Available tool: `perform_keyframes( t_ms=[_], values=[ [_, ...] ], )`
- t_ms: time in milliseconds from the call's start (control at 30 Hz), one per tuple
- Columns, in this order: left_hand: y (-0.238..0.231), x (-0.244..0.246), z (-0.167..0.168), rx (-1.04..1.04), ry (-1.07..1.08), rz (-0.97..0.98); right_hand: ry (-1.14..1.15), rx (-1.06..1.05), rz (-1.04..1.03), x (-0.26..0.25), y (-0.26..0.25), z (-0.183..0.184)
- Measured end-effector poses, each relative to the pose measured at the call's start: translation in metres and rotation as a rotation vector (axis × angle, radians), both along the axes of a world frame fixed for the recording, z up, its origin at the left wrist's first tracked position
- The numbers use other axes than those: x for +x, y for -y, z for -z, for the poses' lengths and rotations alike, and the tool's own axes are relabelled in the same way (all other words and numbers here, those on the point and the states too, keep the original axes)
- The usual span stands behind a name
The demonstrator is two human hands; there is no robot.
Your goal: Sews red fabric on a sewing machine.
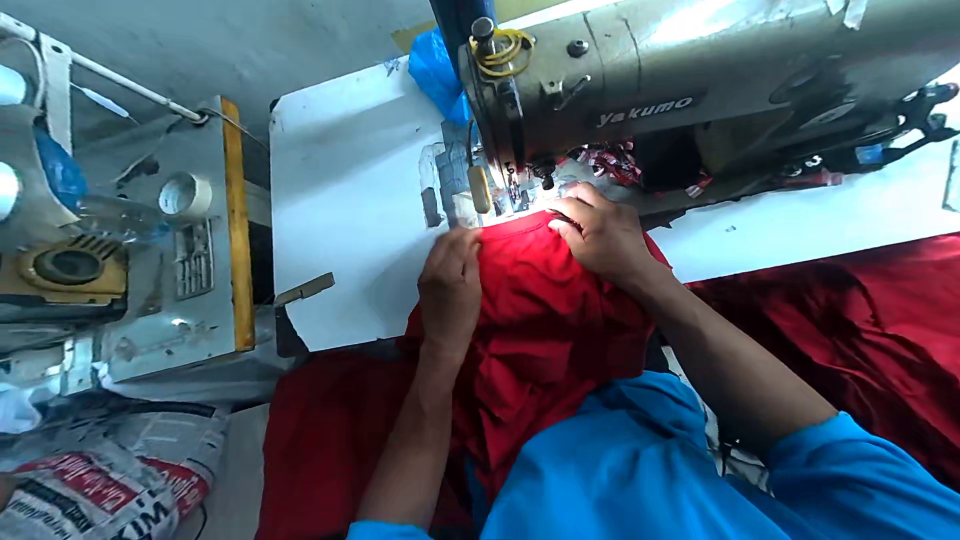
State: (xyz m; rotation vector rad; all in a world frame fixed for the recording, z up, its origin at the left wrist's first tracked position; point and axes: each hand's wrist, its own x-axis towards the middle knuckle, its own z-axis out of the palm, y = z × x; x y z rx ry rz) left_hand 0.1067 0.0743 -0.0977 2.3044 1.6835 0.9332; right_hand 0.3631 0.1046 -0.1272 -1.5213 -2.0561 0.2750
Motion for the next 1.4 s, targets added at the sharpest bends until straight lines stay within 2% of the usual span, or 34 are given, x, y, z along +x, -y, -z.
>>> perform_keyframes(
  t_ms=[100,200,367,767,1000,1133,1267,1400],
  values=[
    [0.007,-0.011,0.027,-0.028,-0.152,0.036,-0.002,0.017,-0.018,-0.001,0.001,-0.001],
    [0.004,-0.015,0.029,-0.020,-0.177,0.064,0.043,0.016,-0.022,0.003,0.019,-0.011],
    [0.006,-0.019,0.029,-0.029,-0.193,0.091,0.106,0.012,0.113,0.006,0.049,-0.009],
    [-0.029,-0.025,0.022,-0.062,-0.178,0.057,0.089,0.018,0.043,0.015,-0.009,-0.007],
    [-0.049,-0.028,0.026,-0.003,-0.172,0.039,0.086,0.058,0.051,0.013,-0.019,-0.007],
    [-0.045,-0.028,0.020,-0.036,-0.163,0.057,0.103,0.056,0.054,0.012,-0.016,-0.005],
    [-0.019,-0.023,0.005,-0.100,-0.146,0.051,0.138,0.026,0.058,0.011,-0.014,-0.009],
    [-0.003,-0.022,0.015,-0.075,-0.193,0.039,0.145,0.008,0.078,-0.006,-0.002,-0.028]
  ],
)
